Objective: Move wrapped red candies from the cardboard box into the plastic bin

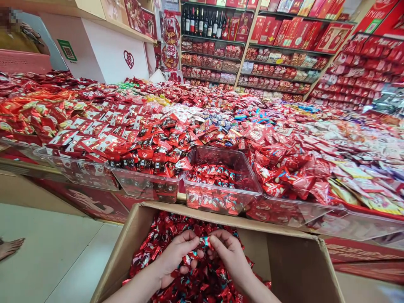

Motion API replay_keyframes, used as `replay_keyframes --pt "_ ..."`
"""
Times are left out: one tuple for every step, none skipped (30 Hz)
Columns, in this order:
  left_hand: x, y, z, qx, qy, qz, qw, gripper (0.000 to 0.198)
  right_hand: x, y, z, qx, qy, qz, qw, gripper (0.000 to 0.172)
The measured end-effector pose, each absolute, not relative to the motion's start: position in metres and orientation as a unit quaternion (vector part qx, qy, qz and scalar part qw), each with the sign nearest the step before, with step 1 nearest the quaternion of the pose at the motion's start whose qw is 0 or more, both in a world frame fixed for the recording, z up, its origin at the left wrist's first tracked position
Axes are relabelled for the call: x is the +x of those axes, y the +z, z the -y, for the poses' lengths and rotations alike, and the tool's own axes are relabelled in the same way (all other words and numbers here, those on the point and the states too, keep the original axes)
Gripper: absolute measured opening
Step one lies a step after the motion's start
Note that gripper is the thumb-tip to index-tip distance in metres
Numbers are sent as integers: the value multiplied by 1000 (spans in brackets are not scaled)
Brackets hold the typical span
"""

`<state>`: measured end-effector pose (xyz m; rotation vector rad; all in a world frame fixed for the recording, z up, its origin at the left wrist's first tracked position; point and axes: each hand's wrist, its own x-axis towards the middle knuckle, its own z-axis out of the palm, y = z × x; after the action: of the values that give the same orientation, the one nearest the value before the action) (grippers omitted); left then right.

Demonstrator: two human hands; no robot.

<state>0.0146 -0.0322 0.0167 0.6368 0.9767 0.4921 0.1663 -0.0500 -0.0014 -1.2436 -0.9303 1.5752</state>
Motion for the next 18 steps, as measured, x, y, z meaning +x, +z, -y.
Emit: replay_keyframes --pt "14 17 33 298 233 -448 810 23 167 4 52 -504 623 405 441 20" --pt "13 18 33 298 238 -439 814 23 168 11 54 -510 598 443 431 19" --pt "13 19 33 299 243 -431 816 24 170 22 57 -516 561 493 419 17" --pt "12 20 33 300 247 -428 816 24 173 36 59 -517 511 550 411 15" --pt "12 20 33 301 251 -428 815 25 177 53 61 -509 453 609 406 13" --pt "12 21 33 305 252 -427 813 25 182 72 62 -493 396 661 405 11" --pt "11 21 33 311 252 -428 810 25 187 93 60 -477 344 698 408 13" --pt "11 21 33 318 249 -431 807 24 193 114 55 -465 302 724 411 15" --pt "11 20 33 322 248 -436 803 23 199 134 46 -464 263 738 413 18" --pt "12 19 33 326 245 -439 800 22 204 151 34 -472 225 747 410 19" --pt "12 17 33 329 241 -444 798 22 209 165 17 -486 187 758 394 20" --pt "12 16 33 331 235 -448 796 22 213 175 -2 -502 151 768 369 20" --pt "12 14 33 332 230 -451 796 23 215 181 -23 -524 124 777 327 20" --pt "13 13 33 334 226 -452 796 25 216 183 -45 -549 107 785 265 20" --pt "13 11 33 336 223 -453 795 27 216 181 -66 -574 101 791 188 21" --pt "13 9 33 340 221 -452 794 30 213 176 -86 -592 102 792 109 22" --pt "14 6 33 344 223 -450 793 32 210 170 -102 -602 105 791 39 22" --pt "14 3 33 346 227 -447 793 34 204 163 -116 -605 110 788 -17 21"
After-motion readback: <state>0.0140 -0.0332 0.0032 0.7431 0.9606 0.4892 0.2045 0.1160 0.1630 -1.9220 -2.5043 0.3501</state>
